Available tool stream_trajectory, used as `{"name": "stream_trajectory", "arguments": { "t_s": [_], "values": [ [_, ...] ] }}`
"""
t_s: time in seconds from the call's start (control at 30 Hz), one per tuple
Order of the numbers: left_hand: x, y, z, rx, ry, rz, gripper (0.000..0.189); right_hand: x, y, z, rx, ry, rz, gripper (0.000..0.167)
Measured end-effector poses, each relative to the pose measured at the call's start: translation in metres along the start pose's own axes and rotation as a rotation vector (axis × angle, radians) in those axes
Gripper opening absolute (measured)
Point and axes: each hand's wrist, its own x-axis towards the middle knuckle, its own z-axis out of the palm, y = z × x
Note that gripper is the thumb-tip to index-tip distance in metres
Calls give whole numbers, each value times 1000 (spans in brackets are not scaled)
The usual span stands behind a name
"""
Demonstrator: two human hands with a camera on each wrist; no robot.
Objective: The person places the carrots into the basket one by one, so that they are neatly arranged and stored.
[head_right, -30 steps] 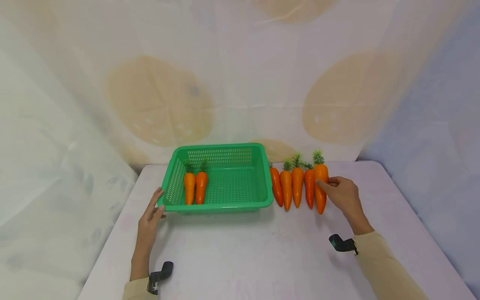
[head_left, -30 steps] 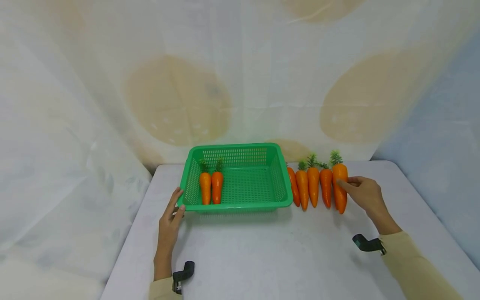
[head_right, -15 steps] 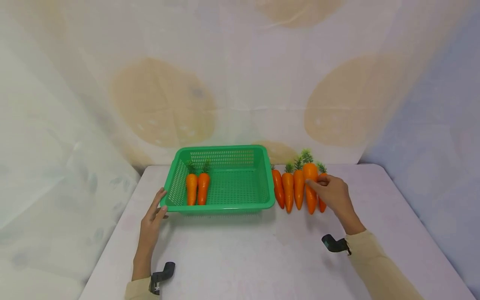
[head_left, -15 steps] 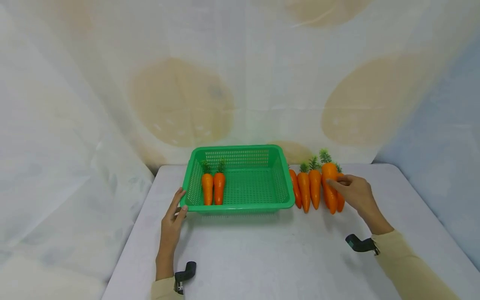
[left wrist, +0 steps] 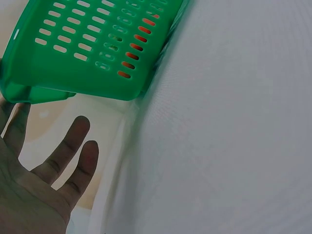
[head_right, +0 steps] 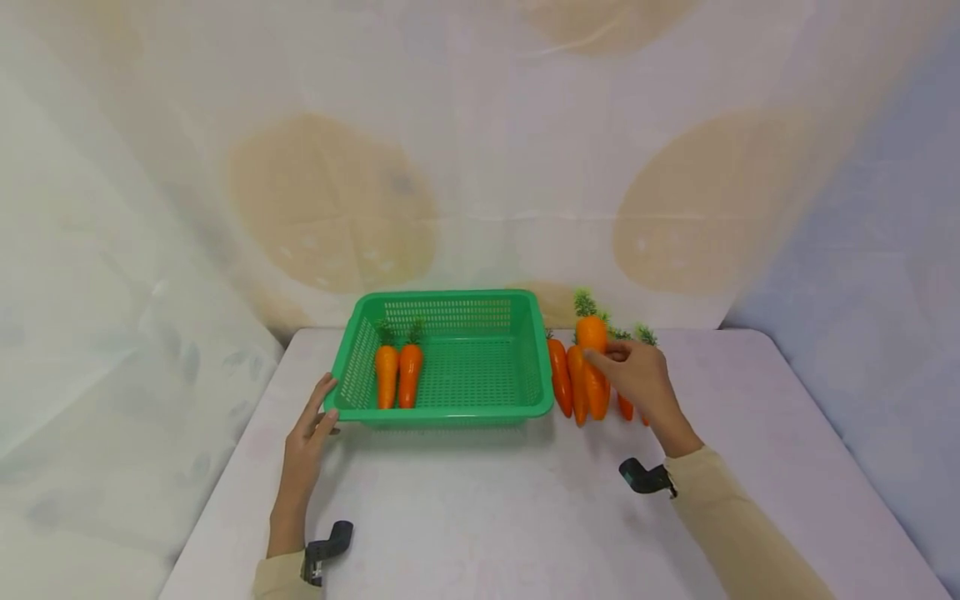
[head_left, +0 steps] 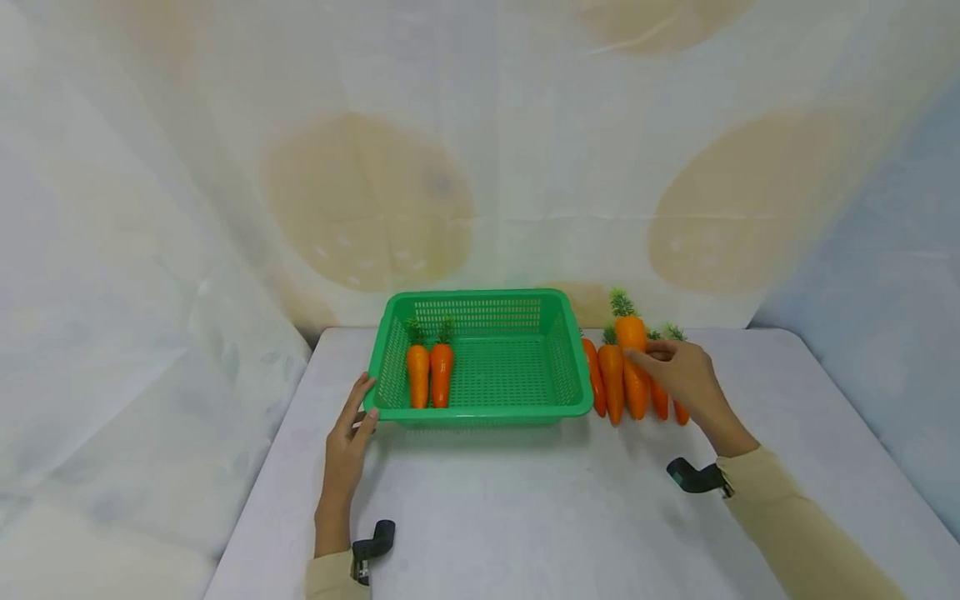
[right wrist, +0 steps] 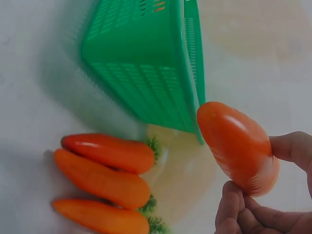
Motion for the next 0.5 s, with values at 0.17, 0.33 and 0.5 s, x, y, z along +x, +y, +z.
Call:
{"name": "stream_trajectory", "arguments": {
  "t_s": [0.17,0.33,0.5],
  "values": [
    [1,1,1,3,-2,-13,48,4,-10,6,2,0,-12,78],
    [1,0,1,6,4,-9,48,5,-23,12,26,-26,-47,79],
    [2,-14,2,-3,7,-14,48,8,-33,21,23,-34,-68,75]
  ]
}}
